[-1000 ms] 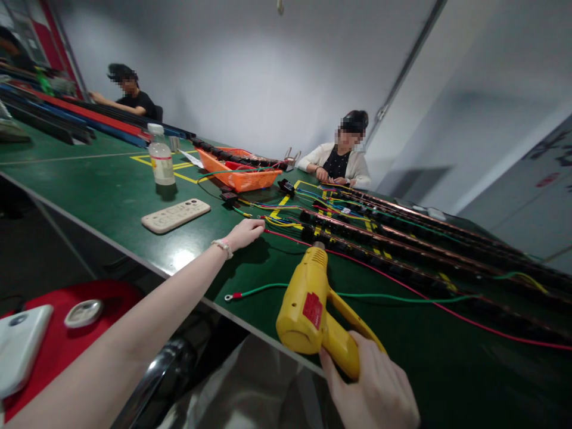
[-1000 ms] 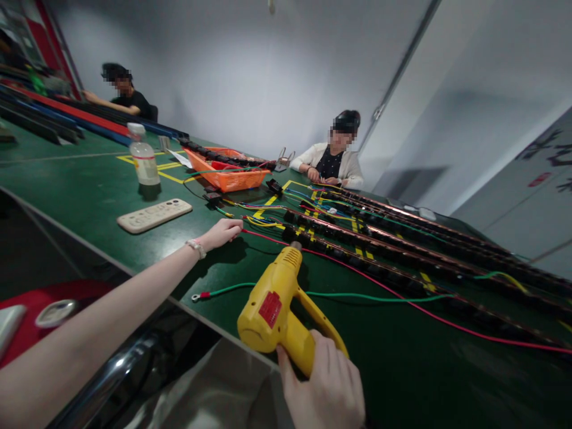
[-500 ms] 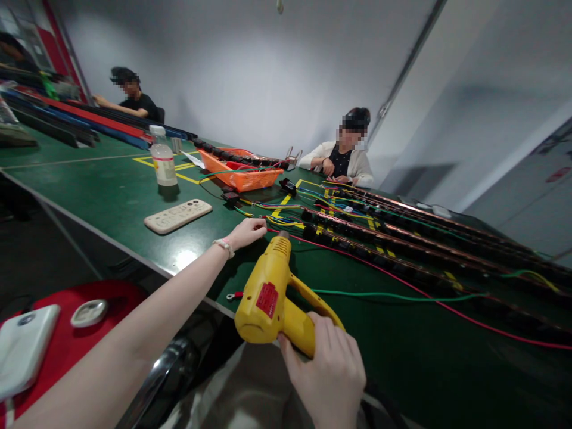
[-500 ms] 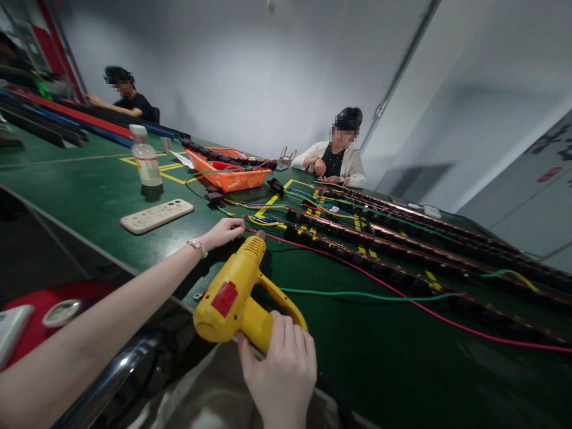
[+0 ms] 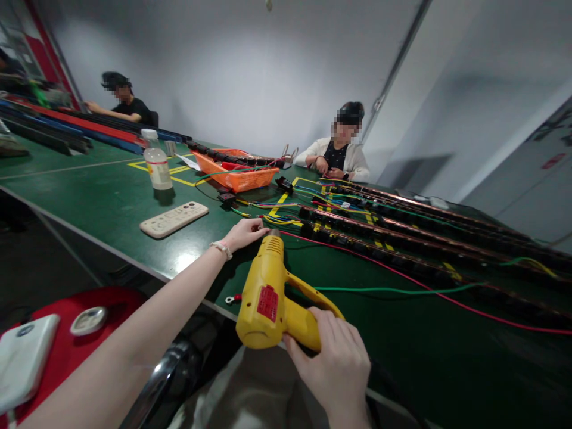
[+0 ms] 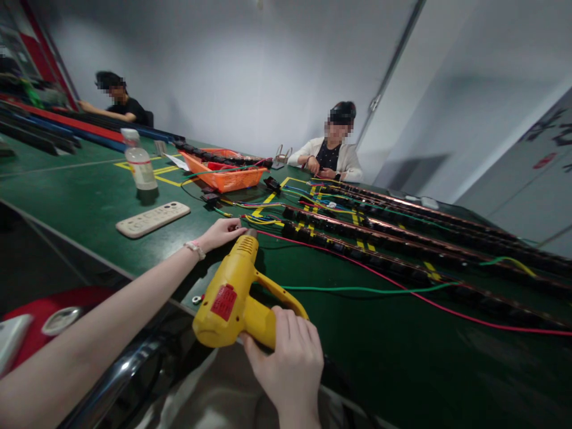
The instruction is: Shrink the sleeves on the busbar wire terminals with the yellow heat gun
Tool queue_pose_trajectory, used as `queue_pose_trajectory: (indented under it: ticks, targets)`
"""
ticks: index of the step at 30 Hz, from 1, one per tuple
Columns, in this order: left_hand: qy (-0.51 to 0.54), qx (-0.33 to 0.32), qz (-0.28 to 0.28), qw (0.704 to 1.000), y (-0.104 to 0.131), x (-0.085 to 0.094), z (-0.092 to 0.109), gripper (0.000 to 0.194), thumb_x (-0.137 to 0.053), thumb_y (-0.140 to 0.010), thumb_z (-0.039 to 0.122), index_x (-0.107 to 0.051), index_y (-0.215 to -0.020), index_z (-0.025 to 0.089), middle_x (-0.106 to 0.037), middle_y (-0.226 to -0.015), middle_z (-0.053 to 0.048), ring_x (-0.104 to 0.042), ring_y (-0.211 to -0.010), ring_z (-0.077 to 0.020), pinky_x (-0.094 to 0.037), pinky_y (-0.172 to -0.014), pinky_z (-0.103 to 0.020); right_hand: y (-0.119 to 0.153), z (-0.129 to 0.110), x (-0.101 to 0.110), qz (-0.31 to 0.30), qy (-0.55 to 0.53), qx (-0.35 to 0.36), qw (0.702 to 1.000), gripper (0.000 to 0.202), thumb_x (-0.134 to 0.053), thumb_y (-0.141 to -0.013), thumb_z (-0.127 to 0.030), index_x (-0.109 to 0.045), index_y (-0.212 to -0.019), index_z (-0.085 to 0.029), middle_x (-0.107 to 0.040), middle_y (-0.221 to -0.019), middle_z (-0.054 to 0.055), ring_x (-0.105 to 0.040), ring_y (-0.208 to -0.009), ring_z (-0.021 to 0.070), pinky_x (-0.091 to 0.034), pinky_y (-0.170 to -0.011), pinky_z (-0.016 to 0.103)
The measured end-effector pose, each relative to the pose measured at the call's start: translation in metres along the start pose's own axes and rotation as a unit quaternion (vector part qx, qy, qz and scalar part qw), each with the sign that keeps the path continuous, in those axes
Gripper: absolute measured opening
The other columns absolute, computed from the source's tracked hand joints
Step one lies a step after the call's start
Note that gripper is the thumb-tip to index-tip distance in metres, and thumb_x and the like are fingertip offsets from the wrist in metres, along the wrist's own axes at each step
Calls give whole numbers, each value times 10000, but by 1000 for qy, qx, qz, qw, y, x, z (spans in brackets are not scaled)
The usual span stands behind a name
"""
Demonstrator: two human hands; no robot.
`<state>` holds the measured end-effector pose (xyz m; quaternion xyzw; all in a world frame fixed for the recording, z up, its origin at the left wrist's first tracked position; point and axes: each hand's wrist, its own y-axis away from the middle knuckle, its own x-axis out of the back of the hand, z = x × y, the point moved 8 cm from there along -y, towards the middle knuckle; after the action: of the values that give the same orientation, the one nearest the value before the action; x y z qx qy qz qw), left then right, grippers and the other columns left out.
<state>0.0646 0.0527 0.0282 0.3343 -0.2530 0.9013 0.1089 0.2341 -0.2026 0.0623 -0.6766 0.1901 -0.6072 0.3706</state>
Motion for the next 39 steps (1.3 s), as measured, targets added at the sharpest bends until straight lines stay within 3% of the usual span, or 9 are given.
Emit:
queue_pose_trajectory:
  ticks: [8,18,30,39]
  targets:
    - [-86,46,3,995,6,7,6,481,-454,-802,609,-478,-643,155,-513,-613,10,-389,-562,-97,-205,-526,-224,10,28,12,8,30,-3,1000,435,-516,-815,-530,-579,-983,-133,-620,-877,43,-527,-832,166,-374,-810,291]
    - [-112,47,-2,993,4,4,3,461,-444,-807,589,-504,-634,166,-521,-615,5,-404,-549,-104,-201,-523,-243,19,54,32,7,126,-5,992,444,-482,-839,-550,-577,-974,-138,-615,-832,43,-511,-777,159,-372,-736,276]
    - [-124,68,-10,990,4,5,4,445,-355,-860,547,-488,-651,178,-538,-642,2,-440,-582,-118,-216,-533,-233,16,37,28,-4,139,-19,990,435,-518,-821,-531,-565,-966,-125,-593,-803,52,-518,-746,173,-359,-729,306]
    - [-133,71,-2,989,3,5,3,470,-322,-884,551,-529,-682,182,-546,-654,-15,-451,-588,-126,-224,-534,-231,5,12,10,-9,69,-24,997,438,-543,-806,-530,-562,-981,-129,-595,-827,46,-523,-774,167,-357,-755,310]
